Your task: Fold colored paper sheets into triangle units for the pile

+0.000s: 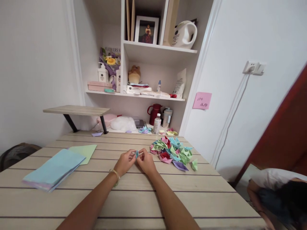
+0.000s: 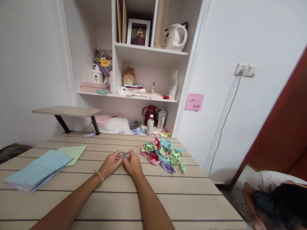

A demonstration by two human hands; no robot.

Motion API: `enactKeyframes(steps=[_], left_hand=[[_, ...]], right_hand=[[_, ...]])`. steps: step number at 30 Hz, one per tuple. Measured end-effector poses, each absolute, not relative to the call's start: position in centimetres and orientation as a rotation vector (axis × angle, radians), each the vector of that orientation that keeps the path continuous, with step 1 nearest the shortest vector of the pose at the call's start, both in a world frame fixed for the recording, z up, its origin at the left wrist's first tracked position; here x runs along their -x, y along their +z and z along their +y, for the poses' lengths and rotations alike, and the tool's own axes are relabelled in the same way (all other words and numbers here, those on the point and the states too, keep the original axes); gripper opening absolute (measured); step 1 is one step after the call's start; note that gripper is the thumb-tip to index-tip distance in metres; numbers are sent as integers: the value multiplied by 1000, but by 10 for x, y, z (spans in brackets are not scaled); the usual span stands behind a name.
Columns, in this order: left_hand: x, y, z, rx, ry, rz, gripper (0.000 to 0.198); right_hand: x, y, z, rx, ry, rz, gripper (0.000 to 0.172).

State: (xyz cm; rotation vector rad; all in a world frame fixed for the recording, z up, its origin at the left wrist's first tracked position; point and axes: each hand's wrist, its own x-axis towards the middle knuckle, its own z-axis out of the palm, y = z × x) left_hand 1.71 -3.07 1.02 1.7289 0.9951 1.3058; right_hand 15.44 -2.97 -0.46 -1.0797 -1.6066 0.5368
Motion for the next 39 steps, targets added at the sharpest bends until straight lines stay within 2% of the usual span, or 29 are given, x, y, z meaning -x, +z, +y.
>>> enactKeyframes(steps=[4, 10, 17, 20, 24, 26, 32, 39], left_hand=[[-16, 10, -28, -1733, 1318, 969, 24], [-13, 6, -20, -1528, 1350, 912, 28], [-11, 7, -20, -1524, 1322, 880, 28], [-11, 6, -19, -1510, 1354, 907, 32], [-11, 4, -16, -1417, 1387, 890, 50], [-10, 3, -14, -1387, 1366, 871, 52], [-10, 2, -13, -1362, 1309, 870, 36], [-14, 1, -15, -1360, 1352, 864, 28]], right_hand=[[-153, -5, -27, 1021, 718, -1473, 21], [-153, -7, -22, 793, 1105, -1190, 22], [-156, -5, -22, 735, 1237, -1135, 24], [-155, -6, -22, 721, 1256, -1145, 28], [-154, -9, -20, 728, 1224, -1163, 46], [-156, -11, -19, 756, 1202, -1183, 50], [-158, -10, -20, 818, 1114, -1277, 38], [-157, -11, -19, 890, 972, -1380, 30]])
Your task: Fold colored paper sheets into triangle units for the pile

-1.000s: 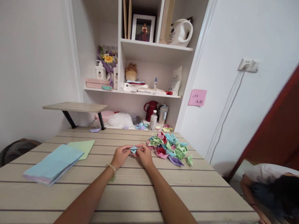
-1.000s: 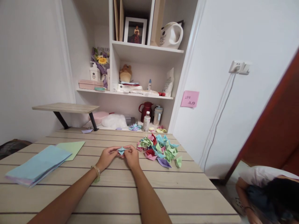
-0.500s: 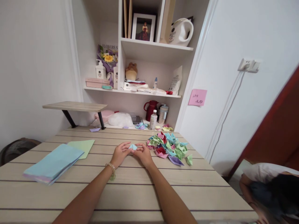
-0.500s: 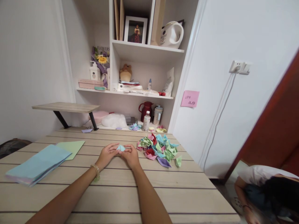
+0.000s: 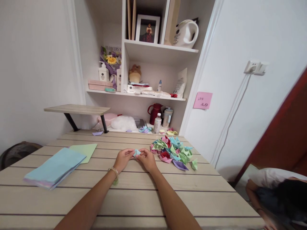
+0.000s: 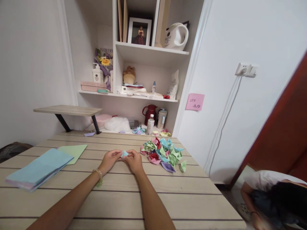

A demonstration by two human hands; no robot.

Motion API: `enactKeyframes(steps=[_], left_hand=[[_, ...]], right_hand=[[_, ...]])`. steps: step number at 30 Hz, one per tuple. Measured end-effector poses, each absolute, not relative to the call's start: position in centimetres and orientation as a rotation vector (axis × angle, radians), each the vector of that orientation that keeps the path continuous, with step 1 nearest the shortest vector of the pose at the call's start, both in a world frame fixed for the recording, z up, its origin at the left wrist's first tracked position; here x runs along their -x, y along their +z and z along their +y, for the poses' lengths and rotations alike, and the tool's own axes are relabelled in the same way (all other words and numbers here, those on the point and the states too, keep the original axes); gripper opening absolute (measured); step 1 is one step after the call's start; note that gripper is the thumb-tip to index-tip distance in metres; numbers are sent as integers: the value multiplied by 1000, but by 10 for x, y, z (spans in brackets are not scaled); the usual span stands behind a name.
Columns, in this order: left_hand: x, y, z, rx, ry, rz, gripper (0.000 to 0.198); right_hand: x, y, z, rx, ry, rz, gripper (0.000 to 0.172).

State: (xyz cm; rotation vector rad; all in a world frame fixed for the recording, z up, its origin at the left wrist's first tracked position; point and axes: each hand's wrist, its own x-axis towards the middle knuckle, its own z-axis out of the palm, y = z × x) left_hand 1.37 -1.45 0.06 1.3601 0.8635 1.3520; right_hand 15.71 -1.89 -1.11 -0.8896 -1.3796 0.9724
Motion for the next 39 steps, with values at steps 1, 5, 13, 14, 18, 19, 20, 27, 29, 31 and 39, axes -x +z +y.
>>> enactKeyframes(steps=[1, 5, 13, 14, 18, 19, 20, 27, 29, 31, 39], left_hand=[[-13, 1, -15, -1395, 1361, 880, 26], [-7, 6, -16, -1768, 1433, 993, 18], [-4, 10, -19, -2298, 1378, 1036, 17], [-4, 10, -20, -2319, 1361, 1036, 18], [-6, 9, -21, -2345, 1350, 1043, 20], [-6, 9, -21, -2337, 1358, 1052, 20], [-6, 9, -21, -2324, 1365, 1063, 20], [-7, 8, -16, -2125, 1447, 1157, 17], [-8, 6, -15, -2043, 1485, 1164, 17], [-8, 4, -13, -1949, 1524, 1159, 17], [-11, -3, -9, -1583, 1568, 1094, 21]], right_hand=[[-158, -10, -19, 914, 912, -1426, 28], [-162, -5, -22, 984, 609, -1586, 17], [-165, 0, -29, 1165, 240, -1709, 12], [-164, 2, -30, 1192, 207, -1723, 12], [-161, 7, -36, 1301, 163, -1727, 9], [-160, 7, -36, 1321, 176, -1718, 9], [-159, 7, -36, 1336, 196, -1712, 8], [-156, -2, -30, 1302, 451, -1689, 11], [-155, -5, -27, 1267, 531, -1676, 13], [-154, -8, -25, 1212, 615, -1665, 14], [-150, -11, -23, 1051, 856, -1593, 16]])
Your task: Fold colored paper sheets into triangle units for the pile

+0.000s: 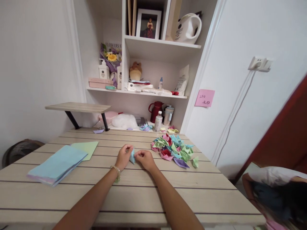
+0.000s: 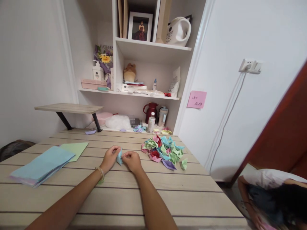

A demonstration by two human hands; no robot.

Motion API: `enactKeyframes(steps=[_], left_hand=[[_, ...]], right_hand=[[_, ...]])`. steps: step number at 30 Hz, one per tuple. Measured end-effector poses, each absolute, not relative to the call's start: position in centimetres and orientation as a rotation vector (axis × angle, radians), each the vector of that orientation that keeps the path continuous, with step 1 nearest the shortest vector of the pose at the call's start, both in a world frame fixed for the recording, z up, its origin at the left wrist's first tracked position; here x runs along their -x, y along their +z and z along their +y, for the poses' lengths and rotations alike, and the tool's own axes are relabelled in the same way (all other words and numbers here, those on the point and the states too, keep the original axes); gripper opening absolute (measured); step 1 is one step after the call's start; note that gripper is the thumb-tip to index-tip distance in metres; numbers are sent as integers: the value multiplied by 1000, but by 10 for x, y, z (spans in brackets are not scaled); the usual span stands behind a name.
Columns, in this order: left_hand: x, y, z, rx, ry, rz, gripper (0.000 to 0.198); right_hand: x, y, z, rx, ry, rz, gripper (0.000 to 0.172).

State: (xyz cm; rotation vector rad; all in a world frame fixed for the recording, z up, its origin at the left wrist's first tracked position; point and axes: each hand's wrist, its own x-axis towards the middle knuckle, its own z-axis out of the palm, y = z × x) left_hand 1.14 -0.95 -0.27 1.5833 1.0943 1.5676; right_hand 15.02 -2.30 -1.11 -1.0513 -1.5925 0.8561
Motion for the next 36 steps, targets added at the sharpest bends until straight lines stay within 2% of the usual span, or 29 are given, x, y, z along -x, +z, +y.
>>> enactKeyframes(steps=[6, 11, 36], left_hand=[[-10, 7, -15, -1227, 1386, 910, 38], [-9, 7, -17, -1164, 1204, 830, 39], [-8, -4, -12, -1138, 1179, 857, 36]], right_hand=[[-159, -8, -19, 1043, 857, -1420, 17], [-166, -7, -16, 1048, 845, -1343, 18], [-162, -9, -20, 976, 985, -1450, 15]])
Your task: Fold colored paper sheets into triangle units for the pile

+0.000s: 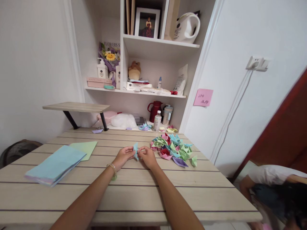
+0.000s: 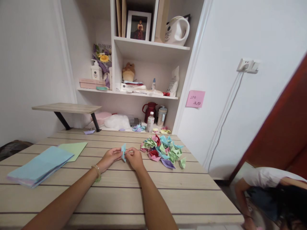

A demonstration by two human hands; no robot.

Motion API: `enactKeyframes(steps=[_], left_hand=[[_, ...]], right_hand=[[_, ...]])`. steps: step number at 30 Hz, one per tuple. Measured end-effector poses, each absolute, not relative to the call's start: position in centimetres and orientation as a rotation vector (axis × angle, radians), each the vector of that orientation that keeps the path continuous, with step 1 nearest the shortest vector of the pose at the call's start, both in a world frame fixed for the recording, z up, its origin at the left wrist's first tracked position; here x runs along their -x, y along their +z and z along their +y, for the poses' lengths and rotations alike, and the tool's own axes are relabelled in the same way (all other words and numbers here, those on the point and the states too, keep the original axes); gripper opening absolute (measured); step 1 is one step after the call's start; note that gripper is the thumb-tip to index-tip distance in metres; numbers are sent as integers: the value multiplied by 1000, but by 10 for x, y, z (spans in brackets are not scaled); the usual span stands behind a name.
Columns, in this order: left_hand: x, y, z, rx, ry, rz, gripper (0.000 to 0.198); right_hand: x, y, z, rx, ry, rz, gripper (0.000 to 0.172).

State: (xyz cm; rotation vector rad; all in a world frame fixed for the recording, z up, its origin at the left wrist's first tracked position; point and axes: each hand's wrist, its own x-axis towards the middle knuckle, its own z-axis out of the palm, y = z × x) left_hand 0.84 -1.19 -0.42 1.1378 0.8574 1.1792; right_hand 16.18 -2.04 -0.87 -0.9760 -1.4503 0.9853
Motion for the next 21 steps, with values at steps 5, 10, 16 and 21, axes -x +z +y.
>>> enactKeyframes(steps=[5, 10, 16, 21], left_hand=[[-7, -5, -11, -1144, 1196, 866, 36], [-7, -5, -11, -1089, 1248, 822, 30], [-9, 0, -13, -1062, 1230, 790, 27], [-8, -1, -14, -1043, 1241, 783, 36]], right_hand=[[-159, -10, -21, 968, 987, -1481, 17], [-156, -8, -22, 927, 853, -1570, 24], [-160, -7, -21, 1009, 581, -1641, 21], [-165, -2, -24, 985, 389, -1762, 24]])
